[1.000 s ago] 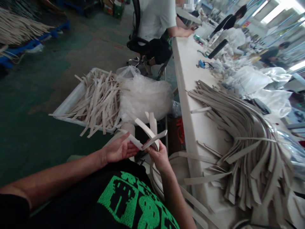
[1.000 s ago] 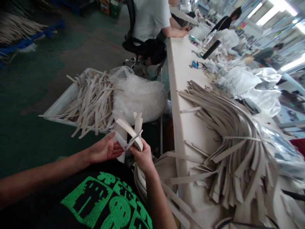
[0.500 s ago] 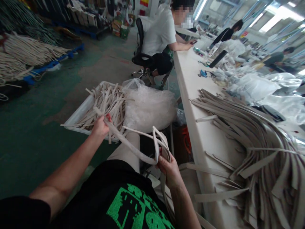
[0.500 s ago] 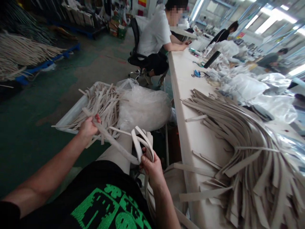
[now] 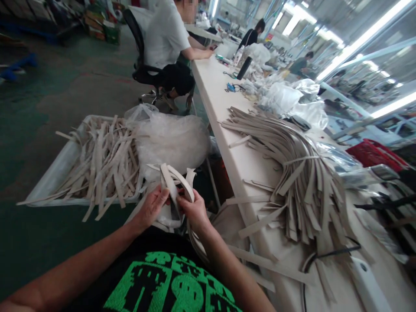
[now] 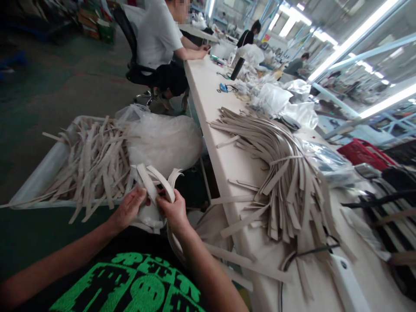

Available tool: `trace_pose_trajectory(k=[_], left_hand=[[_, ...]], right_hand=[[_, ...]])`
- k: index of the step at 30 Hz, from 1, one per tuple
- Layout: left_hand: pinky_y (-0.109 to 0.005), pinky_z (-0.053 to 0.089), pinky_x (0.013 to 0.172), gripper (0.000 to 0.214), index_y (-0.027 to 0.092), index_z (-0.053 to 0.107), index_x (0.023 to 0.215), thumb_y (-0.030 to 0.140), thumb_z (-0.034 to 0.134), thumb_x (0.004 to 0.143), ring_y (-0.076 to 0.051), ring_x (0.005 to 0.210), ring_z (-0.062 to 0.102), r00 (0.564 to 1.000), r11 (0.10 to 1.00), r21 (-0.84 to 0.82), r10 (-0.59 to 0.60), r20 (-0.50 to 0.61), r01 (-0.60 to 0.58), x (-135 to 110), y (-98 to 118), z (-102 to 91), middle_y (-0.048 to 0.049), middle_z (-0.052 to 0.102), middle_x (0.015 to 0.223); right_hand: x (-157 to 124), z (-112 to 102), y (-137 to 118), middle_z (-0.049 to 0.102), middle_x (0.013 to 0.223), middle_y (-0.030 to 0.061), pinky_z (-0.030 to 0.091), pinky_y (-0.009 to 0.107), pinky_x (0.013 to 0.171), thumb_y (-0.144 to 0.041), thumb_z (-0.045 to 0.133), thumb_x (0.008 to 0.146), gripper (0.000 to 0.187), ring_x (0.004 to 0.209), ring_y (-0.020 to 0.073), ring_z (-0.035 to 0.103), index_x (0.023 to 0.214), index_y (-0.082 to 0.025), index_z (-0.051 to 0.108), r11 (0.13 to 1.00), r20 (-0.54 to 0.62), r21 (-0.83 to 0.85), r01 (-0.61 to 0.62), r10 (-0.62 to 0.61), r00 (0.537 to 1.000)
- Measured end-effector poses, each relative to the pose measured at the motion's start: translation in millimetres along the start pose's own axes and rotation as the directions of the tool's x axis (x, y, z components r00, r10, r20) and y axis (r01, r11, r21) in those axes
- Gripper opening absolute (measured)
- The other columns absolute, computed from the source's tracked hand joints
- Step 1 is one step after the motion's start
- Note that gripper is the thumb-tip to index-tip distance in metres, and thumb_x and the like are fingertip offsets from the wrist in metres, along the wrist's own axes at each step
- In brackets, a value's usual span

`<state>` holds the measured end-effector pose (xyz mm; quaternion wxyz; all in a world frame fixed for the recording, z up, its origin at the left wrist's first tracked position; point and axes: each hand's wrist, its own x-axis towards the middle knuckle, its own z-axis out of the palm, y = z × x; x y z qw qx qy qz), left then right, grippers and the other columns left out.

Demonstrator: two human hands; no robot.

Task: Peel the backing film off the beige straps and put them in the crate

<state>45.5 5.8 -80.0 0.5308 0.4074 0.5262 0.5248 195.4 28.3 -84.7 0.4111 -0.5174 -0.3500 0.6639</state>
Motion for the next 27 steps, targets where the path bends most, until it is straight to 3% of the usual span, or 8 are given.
trace_pose_trajectory(k=[5, 8, 11, 14, 16, 21, 24, 27], left_hand=[[-0.033, 0.052, 0.071, 0.054, 0.018, 0.071, 0.082, 0.072, 0.061, 0.084, -0.021, 0.070, 0.060, 0.997, 0.986, 0.162, 0.040, 0.059, -0.049, 7.9, 16.7, -2.4, -0.0046, 0.068, 0.073], [-0.033, 0.053, 0.081, 0.055, 0.017, 0.074, 0.081, 0.067, 0.054, 0.092, -0.023, 0.079, 0.065, 0.977, 0.986, 0.156, 0.016, 0.214, -0.051, 17.4, 34.1, -17.5, -0.0079, 0.072, 0.079], [-0.033, 0.053, 0.074, 0.053, 0.017, 0.076, 0.076, 0.064, 0.057, 0.091, -0.023, 0.073, 0.066, 0.886, 0.982, 0.187, -0.093, 0.454, 0.008, 24.4, 50.6, -29.2, -0.0100, 0.074, 0.075], [-0.033, 0.053, 0.069, 0.049, 0.019, 0.079, 0.075, 0.061, 0.060, 0.091, -0.024, 0.068, 0.067, 0.746, 0.973, 0.222, -0.188, 0.639, 0.056, 25.1, 55.4, -26.2, -0.0110, 0.075, 0.074], [-0.033, 0.053, 0.072, 0.048, 0.019, 0.079, 0.078, 0.059, 0.058, 0.093, -0.025, 0.071, 0.069, 0.689, 0.971, 0.231, -0.207, 0.694, 0.059, 22.6, 51.6, -19.4, -0.0105, 0.076, 0.078], [-0.031, 0.051, 0.076, 0.045, 0.019, 0.074, 0.084, 0.052, 0.048, 0.099, -0.023, 0.076, 0.068, 0.691, 0.947, 0.318, -0.208, 0.693, -0.034, 11.9, 39.8, -13.1, -0.0074, 0.076, 0.081], [-0.030, 0.049, 0.076, 0.040, 0.020, 0.073, 0.084, 0.042, 0.044, 0.100, -0.021, 0.079, 0.067, 0.677, 0.898, 0.433, -0.268, 0.685, -0.082, 4.5, 39.2, -21.2, -0.0047, 0.073, 0.082], [-0.029, 0.046, 0.072, 0.028, 0.021, 0.072, 0.081, 0.033, 0.049, 0.094, -0.020, 0.077, 0.064, 0.701, 0.853, 0.507, -0.289, 0.652, -0.120, 0.2, 33.1, -38.8, -0.0020, 0.069, 0.078]], right_hand=[[1.3, 2.0, 3.0, 0.061, 0.063, -0.0051, 0.039, 0.020, 0.040, -0.039, 0.085, 0.060, 0.041, 0.047, 0.0082, 0.046, 0.089, -0.017, 0.066, 0.999, -0.021, -0.015, 0.052, -0.053, 0.998], [-0.7, -3.4, -14.1, 0.075, 0.087, 0.0025, 0.044, 0.020, 0.041, -0.041, 0.086, 0.062, 0.048, 0.050, 0.0079, 0.050, 0.098, -0.018, 0.066, 0.996, -0.031, 0.029, 0.088, -0.088, 0.996], [-4.1, -8.5, -40.0, 0.077, 0.106, 0.0053, 0.047, 0.020, 0.043, -0.040, 0.087, 0.064, 0.050, 0.047, 0.0049, 0.047, 0.104, -0.020, 0.065, 0.985, 0.052, 0.060, 0.159, -0.162, 0.985], [-5.4, -7.6, -58.7, 0.073, 0.085, -0.0013, 0.046, 0.020, 0.042, -0.038, 0.089, 0.063, 0.045, 0.047, 0.0062, 0.049, 0.097, -0.020, 0.066, 0.981, 0.157, 0.019, 0.194, -0.195, 0.968], [-4.5, -5.0, -62.6, 0.065, 0.069, -0.0051, 0.042, 0.019, 0.040, -0.039, 0.089, 0.064, 0.041, 0.045, 0.0072, 0.050, 0.091, -0.020, 0.065, 0.981, 0.190, -0.028, 0.193, -0.184, 0.964], [-4.2, -2.3, -57.7, 0.060, 0.057, -0.0054, 0.030, 0.018, 0.036, -0.043, 0.086, 0.065, 0.040, 0.041, 0.0070, 0.045, 0.087, -0.018, 0.063, 0.985, 0.089, -0.065, 0.159, -0.153, 0.984], [-6.6, -5.2, -59.5, 0.068, 0.062, -0.0012, 0.029, 0.018, 0.037, -0.044, 0.087, 0.064, 0.045, 0.041, 0.0065, 0.043, 0.093, -0.018, 0.064, 0.987, 0.005, -0.029, 0.157, -0.157, 0.988], [-2.4, -13.5, -64.7, 0.072, 0.067, 0.0024, 0.028, 0.018, 0.036, -0.047, 0.092, 0.061, 0.050, 0.041, 0.0057, 0.042, 0.092, -0.017, 0.065, 0.986, -0.051, -0.004, 0.168, -0.168, 0.984]])
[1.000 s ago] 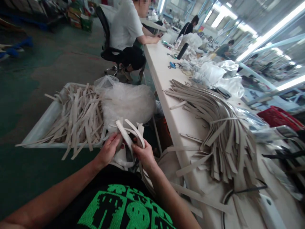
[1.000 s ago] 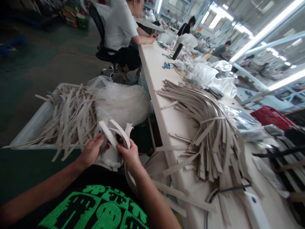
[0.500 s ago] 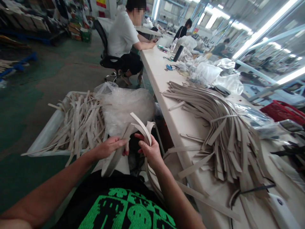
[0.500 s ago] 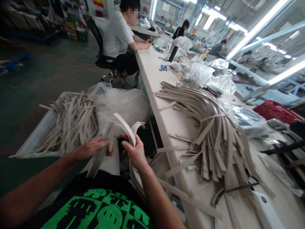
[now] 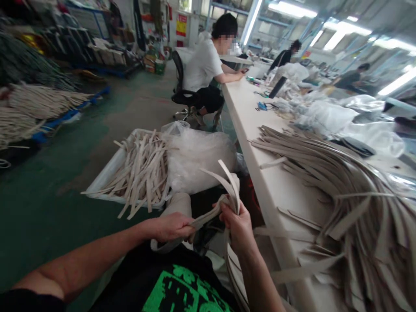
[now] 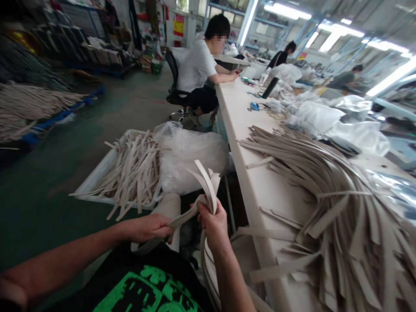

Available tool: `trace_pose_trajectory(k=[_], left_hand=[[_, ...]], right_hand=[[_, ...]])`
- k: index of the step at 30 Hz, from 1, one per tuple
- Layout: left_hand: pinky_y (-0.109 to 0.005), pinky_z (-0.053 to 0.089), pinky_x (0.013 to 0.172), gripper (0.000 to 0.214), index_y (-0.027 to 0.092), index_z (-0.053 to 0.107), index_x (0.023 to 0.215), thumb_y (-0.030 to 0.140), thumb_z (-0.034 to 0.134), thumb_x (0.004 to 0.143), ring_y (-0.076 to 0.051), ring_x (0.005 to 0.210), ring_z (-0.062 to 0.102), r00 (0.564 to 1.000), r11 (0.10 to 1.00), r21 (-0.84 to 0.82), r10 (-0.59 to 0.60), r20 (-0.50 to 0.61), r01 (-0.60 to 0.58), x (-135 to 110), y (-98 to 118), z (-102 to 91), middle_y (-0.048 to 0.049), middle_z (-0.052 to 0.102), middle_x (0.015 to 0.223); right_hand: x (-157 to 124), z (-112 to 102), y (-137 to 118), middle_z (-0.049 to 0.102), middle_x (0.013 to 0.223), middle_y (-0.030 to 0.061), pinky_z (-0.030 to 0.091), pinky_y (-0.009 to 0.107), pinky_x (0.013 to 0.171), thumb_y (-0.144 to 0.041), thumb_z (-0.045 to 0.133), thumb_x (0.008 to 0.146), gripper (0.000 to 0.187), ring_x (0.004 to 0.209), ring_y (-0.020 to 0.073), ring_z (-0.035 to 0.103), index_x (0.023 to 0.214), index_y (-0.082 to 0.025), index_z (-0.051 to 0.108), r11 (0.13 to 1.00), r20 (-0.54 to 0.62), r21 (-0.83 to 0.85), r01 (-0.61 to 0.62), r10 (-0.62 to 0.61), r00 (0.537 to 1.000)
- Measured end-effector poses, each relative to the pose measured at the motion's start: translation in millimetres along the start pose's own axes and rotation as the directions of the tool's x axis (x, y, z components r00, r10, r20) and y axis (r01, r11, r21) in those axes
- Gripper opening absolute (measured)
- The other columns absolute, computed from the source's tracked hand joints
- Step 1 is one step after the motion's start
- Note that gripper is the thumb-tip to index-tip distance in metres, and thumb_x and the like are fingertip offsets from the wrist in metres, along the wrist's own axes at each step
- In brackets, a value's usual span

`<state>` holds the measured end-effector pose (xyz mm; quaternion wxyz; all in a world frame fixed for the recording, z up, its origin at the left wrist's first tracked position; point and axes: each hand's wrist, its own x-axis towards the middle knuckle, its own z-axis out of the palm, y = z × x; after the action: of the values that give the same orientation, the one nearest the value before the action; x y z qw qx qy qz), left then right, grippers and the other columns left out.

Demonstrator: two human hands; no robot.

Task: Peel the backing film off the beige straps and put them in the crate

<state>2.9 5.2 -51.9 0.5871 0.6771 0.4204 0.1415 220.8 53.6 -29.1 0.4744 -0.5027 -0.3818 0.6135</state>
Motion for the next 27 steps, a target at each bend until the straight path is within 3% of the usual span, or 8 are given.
trace_pose_trajectory(k=[3, 6, 11, 16, 20, 22, 23, 27], left_hand=[[-0.030, 0.043, 0.065, 0.024, 0.020, 0.068, 0.071, 0.035, 0.058, 0.088, -0.019, 0.067, 0.060, 0.991, 0.994, -0.004, -0.107, -0.079, 0.107, -17.3, -27.9, -5.1, -0.0008, 0.063, 0.067], [-0.029, 0.045, 0.065, 0.022, 0.019, 0.067, 0.071, 0.040, 0.068, 0.079, -0.019, 0.064, 0.061, 0.972, 0.930, -0.322, -0.218, -0.090, 0.178, -42.2, -56.6, -7.7, -0.0023, 0.066, 0.067], [-0.038, 0.054, 0.083, 0.040, 0.018, 0.069, 0.076, 0.054, 0.085, 0.067, -0.020, 0.065, 0.065, 0.939, 0.664, -0.715, -0.057, -0.340, -0.219, -97.4, -65.6, -21.2, -0.0034, 0.065, 0.060], [-0.033, 0.050, 0.046, 0.035, 0.020, 0.062, 0.065, 0.045, 0.083, 0.074, -0.019, 0.041, 0.055, 0.735, 0.640, -0.654, -0.199, -0.648, -0.403, -150.4, -39.8, -68.2, -0.0027, 0.054, 0.048], [-0.021, 0.039, 0.039, 0.026, 0.016, 0.070, 0.096, 0.015, 0.044, 0.099, -0.014, 0.037, 0.055, 0.401, 0.754, -0.529, -0.379, -0.834, -0.389, -157.7, -12.9, -130.9, -0.0032, 0.067, 0.063], [-0.020, 0.043, 0.045, 0.040, 0.018, 0.067, 0.120, 0.004, 0.035, 0.099, -0.012, 0.042, 0.058, 0.349, 0.847, -0.418, -0.303, -0.887, -0.328, -146.4, -3.4, -168.5, -0.0008, 0.072, 0.074], [-0.019, 0.046, 0.049, 0.043, 0.020, 0.063, 0.130, 0.003, 0.039, 0.100, -0.011, 0.047, 0.061, 0.377, 0.872, -0.403, -0.287, -0.881, -0.278, -138.3, -1.2, -187.2, -0.0002, 0.073, 0.080], [-0.013, 0.048, 0.061, 0.027, 0.012, 0.069, 0.114, 0.000, 0.065, 0.090, -0.014, 0.083, 0.071, 0.331, 0.878, -0.443, -0.370, -0.868, -0.181, -95.7, -11.9, -238.5, 0.0009, 0.071, 0.094]], right_hand=[[13.0, -12.9, -1.7, 0.074, 0.071, 0.0044, 0.031, 0.017, 0.036, -0.047, 0.097, 0.055, 0.054, 0.041, 0.0042, 0.041, 0.087, -0.016, 0.066, 0.999, -0.074, 0.044, 0.018, -0.015, 0.997], [25.4, -26.4, 0.8, 0.075, 0.074, 0.0058, 0.037, 0.018, 0.037, -0.046, 0.099, 0.052, 0.055, 0.042, 0.0034, 0.040, 0.083, -0.014, 0.068, 0.995, -0.131, 0.095, 0.030, -0.018, 0.991], [30.2, -31.4, 15.6, 0.079, 0.087, 0.0057, 0.050, 0.020, 0.043, -0.043, 0.100, 0.052, 0.056, 0.039, 0.0002, 0.034, 0.092, -0.016, 0.071, 0.983, -0.111, 0.148, -0.112, 0.129, 0.986], [25.6, -27.1, 36.4, 0.079, 0.112, 0.0110, 0.054, 0.022, 0.045, -0.047, 0.097, 0.059, 0.059, 0.038, -0.0017, 0.032, 0.103, -0.019, 0.069, 0.967, -0.062, 0.131, -0.221, 0.230, 0.971], [20.8, -30.3, 46.6, 0.081, 0.098, 0.0096, 0.052, 0.022, 0.044, -0.049, 0.095, 0.061, 0.059, 0.037, -0.0008, 0.032, 0.105, -0.018, 0.069, 0.971, -0.048, 0.060, -0.232, 0.235, 0.971], [18.3, -29.8, 47.5, 0.081, 0.094, 0.0081, 0.051, 0.022, 0.045, -0.049, 0.096, 0.060, 0.060, 0.037, -0.0006, 0.032, 0.104, -0.018, 0.069, 0.967, -0.040, 0.048, -0.252, 0.254, 0.966], [16.9, -28.5, 47.0, 0.081, 0.092, 0.0075, 0.051, 0.022, 0.045, -0.050, 0.097, 0.058, 0.062, 0.037, -0.0005, 0.032, 0.103, -0.018, 0.069, 0.963, -0.038, 0.049, -0.266, 0.268, 0.963], [9.7, -19.7, 40.3, 0.080, 0.090, 0.0067, 0.050, 0.022, 0.046, -0.055, 0.094, 0.059, 0.064, 0.039, 0.0005, 0.029, 0.105, -0.018, 0.068, 0.951, 0.010, 0.089, -0.297, 0.297, 0.955]])
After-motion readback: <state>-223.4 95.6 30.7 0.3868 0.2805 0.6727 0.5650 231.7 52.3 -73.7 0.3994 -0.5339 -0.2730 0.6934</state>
